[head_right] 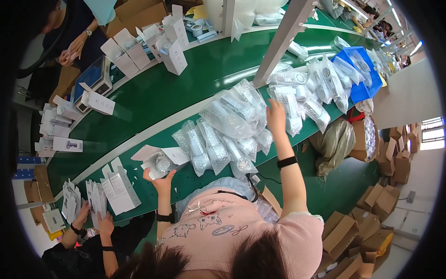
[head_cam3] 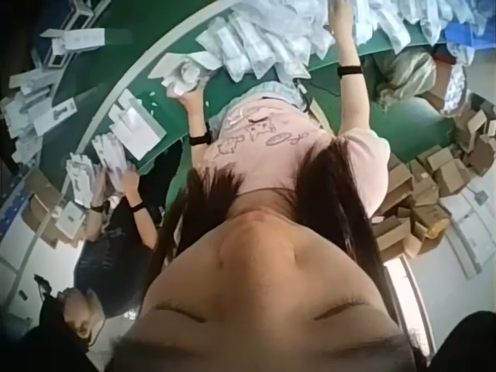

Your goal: The person packs bubble-wrapped items into boxes with paper inserts, closes the lids, and sets them aside. Finally, they gather the remaining bubble-wrapped items from the table and place them into a blue bin.

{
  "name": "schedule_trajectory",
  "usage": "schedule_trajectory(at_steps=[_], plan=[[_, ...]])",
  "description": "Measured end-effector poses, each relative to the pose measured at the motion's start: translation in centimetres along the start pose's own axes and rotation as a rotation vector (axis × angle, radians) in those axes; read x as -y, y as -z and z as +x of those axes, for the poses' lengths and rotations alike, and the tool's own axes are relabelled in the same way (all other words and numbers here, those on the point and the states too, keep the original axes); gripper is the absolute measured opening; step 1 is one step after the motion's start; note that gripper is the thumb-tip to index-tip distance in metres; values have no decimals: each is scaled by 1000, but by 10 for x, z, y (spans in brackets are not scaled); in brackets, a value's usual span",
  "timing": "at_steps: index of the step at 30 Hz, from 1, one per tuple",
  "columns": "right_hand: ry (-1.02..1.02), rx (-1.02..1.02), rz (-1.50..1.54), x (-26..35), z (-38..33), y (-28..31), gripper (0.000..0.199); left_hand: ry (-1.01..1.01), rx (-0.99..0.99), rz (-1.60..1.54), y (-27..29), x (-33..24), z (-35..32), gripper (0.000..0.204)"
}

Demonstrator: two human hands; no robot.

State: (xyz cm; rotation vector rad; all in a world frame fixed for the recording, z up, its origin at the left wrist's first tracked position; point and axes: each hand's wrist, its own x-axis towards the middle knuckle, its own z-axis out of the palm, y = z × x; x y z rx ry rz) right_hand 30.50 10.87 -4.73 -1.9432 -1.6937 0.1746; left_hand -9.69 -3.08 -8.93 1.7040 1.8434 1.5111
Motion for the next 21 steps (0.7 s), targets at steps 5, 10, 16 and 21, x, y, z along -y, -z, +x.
schedule_trajectory(at_steps=[5, 10, 16, 21], plan=[[-201, 58, 377, -51, 1, -36, 31, 108, 62, -12, -1, -4, 8, 91], [35, 345, 345, -18, 8, -31, 31, 123, 36, -41, 1, -5, 9, 91], [-208, 601, 395, -41, 61, -47, 29, 165, 42, -2, 2, -8, 15, 93], [-163, 413, -29, -54, 77, -93, 23, 206, 8, -19, -2, -22, 16, 92]])
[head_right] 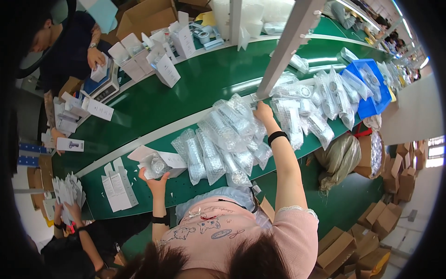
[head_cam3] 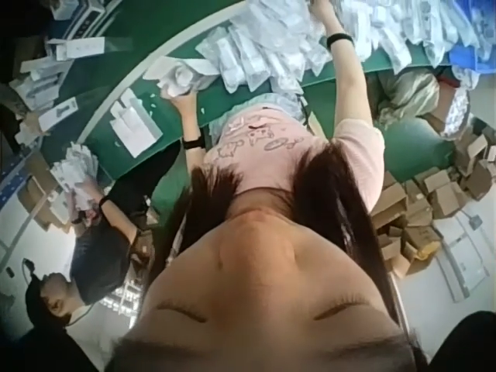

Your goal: The person packs bubble-wrapped items into boxes with paper inserts, closes the lids, and sets them aside. Finally, they gather the remaining bubble-wrapped items from the table and place them into a blue bin.

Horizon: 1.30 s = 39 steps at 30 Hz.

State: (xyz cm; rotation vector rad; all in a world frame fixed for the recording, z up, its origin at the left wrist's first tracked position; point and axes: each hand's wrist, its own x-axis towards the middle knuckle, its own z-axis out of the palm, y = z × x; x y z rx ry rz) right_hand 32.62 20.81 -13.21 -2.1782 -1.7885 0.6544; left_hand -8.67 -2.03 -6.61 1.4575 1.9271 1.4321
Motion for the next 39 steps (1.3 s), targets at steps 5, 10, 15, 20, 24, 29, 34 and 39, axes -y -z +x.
schedule_trajectory(at_steps=[5, 10, 15, 20, 24, 29, 34, 39], plan=[[365, -398, -48, -1, 0, -1, 23, 25, 26, -47, 1, -10, 1, 87], [291, -456, 466, 84, -79, 51, 18, -108, 72, 131, 24, -42, 17, 67], [445, -65, 1118, 203, -164, 72, 22, 376, 281, 119, 43, -70, 35, 37], [949, 136, 889, 264, -202, 39, 28, -152, 190, 322, 38, -75, 43, 21], [1130, 177, 841, 276, -214, 14, 29, -182, 158, 131, 41, -42, 40, 17], [1463, 196, 596, 273, -213, -5, 22, 105, 221, 156, 49, -51, 54, 10], [1402, 288, -2, 270, -220, -10, 31, 226, 187, 47, 46, -52, 54, 13], [1290, 200, 216, 260, -207, -16, 64, 211, 89, -254, 61, -15, 52, 39]])
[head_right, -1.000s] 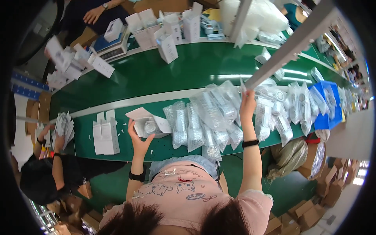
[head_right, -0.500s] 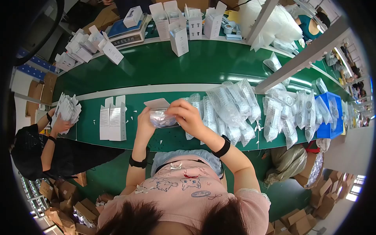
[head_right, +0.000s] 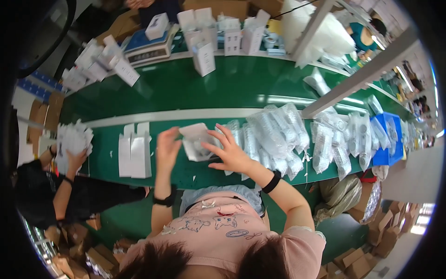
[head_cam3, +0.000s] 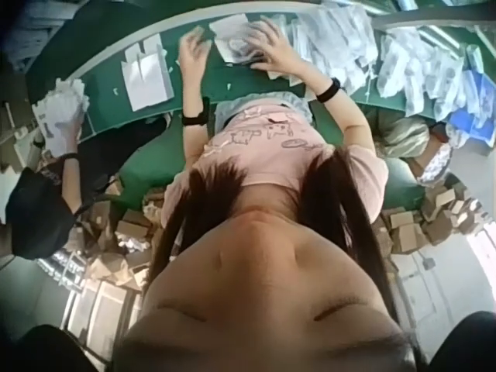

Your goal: The person packs bubble-wrapped items into boxes with paper inserts, closes the lids, and sets them aside. Finally, they gather the remaining bubble-wrapped items from the table and place them into a blue bin.

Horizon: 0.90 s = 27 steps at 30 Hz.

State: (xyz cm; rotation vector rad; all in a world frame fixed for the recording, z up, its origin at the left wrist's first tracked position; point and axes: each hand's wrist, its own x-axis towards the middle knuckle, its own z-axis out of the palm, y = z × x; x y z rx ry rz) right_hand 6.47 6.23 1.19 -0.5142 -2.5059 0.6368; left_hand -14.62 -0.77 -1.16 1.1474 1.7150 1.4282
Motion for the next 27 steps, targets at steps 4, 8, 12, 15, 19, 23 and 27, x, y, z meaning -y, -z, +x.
schedule_trajectory(at_steps=[4, 8, 12, 15, 19, 23, 27], plan=[[-203, -43, 410, -28, -16, -35, 84, -54, -211, 1063, 90, 45, 1, 93], [-320, 3, 533, -30, 3, -26, 82, 282, -7, 1469, 131, 98, -21, 103], [-603, -285, 790, -71, 26, 21, 80, 155, 9, 1465, 88, 90, -37, 103], [-598, -617, 655, -143, 45, 43, 80, 151, 138, 1255, 26, 55, -55, 103], [-705, -958, 184, -256, 52, 68, 80, 111, 396, 1039, -43, 13, -61, 95], [-762, -1090, -56, -320, 63, 71, 84, 7, 461, 681, -54, 22, -57, 88], [-728, -1171, -221, -339, 54, 71, 85, 198, 393, 523, -48, 55, -29, 75]])
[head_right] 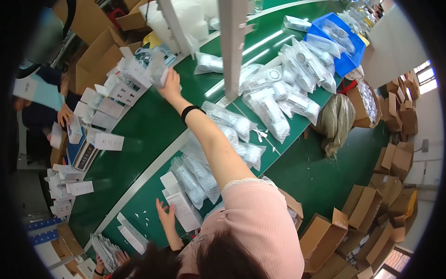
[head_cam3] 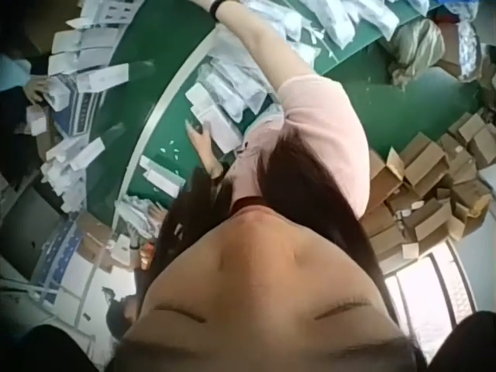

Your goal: The person packs bubble-wrapped items into boxes with paper inserts, closes the lids, and sets them aside. Finally, they gather the remaining bubble-wrapped items from the table and place them into a blue bin.

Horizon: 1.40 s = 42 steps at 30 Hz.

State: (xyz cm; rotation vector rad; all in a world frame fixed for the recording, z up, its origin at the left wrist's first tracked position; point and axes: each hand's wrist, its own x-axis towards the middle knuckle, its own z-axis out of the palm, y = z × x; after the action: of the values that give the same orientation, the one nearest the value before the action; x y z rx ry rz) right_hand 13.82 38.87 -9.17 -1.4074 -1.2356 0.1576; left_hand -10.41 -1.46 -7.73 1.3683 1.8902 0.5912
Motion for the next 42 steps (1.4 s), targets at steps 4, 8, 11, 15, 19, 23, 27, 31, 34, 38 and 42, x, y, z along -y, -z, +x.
schedule_trajectory(at_steps=[4, 8, 11, 15, 19, 23, 27, 31, 34, 38, 42], plan=[[-187, 616, -150, 50, -29, 82, 54, 34, 131, -109, -11, 16, 6, 64], [-370, 591, 170, 83, -49, 255, 20, 186, 177, -650, -17, 8, 3, 57], [-480, 348, -492, 13, -60, 342, 23, 176, 26, -602, -5, 6, -10, 54], [-591, 357, -1025, -80, -70, 419, 40, -35, -291, -509, -4, -80, -9, 72], [-412, 440, -549, -110, -79, 411, 55, -166, -387, -289, -3, -104, -4, 87], [-212, 548, -727, -105, -82, 370, 75, -383, -297, 172, -7, -108, 3, 91], [-324, 607, -665, -80, -52, 369, 92, -377, -281, 203, -10, -147, -1, 85], [-208, 384, 41, 44, -26, 380, 84, -409, -264, 255, -13, -183, -12, 74], [-629, 226, 890, 95, -55, 350, 72, -489, -245, 306, -24, -204, -15, 69], [-574, 177, 799, 157, -78, 288, 70, -554, -262, 207, -38, -211, -15, 67], [-307, 73, 642, 160, -109, 252, 62, -634, -358, 71, -44, -203, -10, 69]])
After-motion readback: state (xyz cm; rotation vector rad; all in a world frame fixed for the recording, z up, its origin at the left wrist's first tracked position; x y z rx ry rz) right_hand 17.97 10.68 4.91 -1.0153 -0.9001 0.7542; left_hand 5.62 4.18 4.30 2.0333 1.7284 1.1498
